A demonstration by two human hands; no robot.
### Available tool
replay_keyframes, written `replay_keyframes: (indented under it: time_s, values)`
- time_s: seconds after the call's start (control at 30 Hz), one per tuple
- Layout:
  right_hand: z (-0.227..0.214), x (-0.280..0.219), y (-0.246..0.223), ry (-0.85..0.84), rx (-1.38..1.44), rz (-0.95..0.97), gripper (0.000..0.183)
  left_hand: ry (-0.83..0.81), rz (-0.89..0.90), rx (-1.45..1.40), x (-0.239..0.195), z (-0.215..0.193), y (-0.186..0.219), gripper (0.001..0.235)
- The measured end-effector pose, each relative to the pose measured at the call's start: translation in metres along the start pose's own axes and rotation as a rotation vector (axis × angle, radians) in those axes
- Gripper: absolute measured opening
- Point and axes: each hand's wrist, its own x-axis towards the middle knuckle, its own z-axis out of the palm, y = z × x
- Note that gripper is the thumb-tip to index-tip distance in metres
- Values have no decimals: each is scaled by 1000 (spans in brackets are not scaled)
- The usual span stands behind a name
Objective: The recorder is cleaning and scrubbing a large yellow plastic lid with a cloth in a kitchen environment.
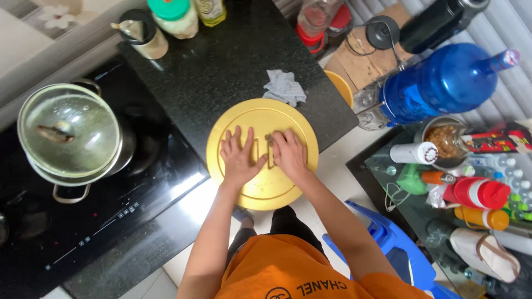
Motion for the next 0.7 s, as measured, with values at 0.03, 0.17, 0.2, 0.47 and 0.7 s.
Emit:
replay_keyframes:
  time_s: [0.03,0.17,0.2,0.47,0.7]
  values:
    - [-1,-1,-1,-41,-50,-6,23,-33,8,-33,0,-2,0,86]
    - [16,-18,13,-164,-261,-100,37,-79,3,-79,0,-1,2,91]
    - [18,-19,15,-165,-266,-103,37,-76,2,-83,0,0,1,91]
    - [18,-22,16,-309,-678,-297,38,-37,-55,-82,-2,-3,8,91]
    - [-16,-15,4,-543,-334,-70,30,-18,-89,-98,-2,1,7,90]
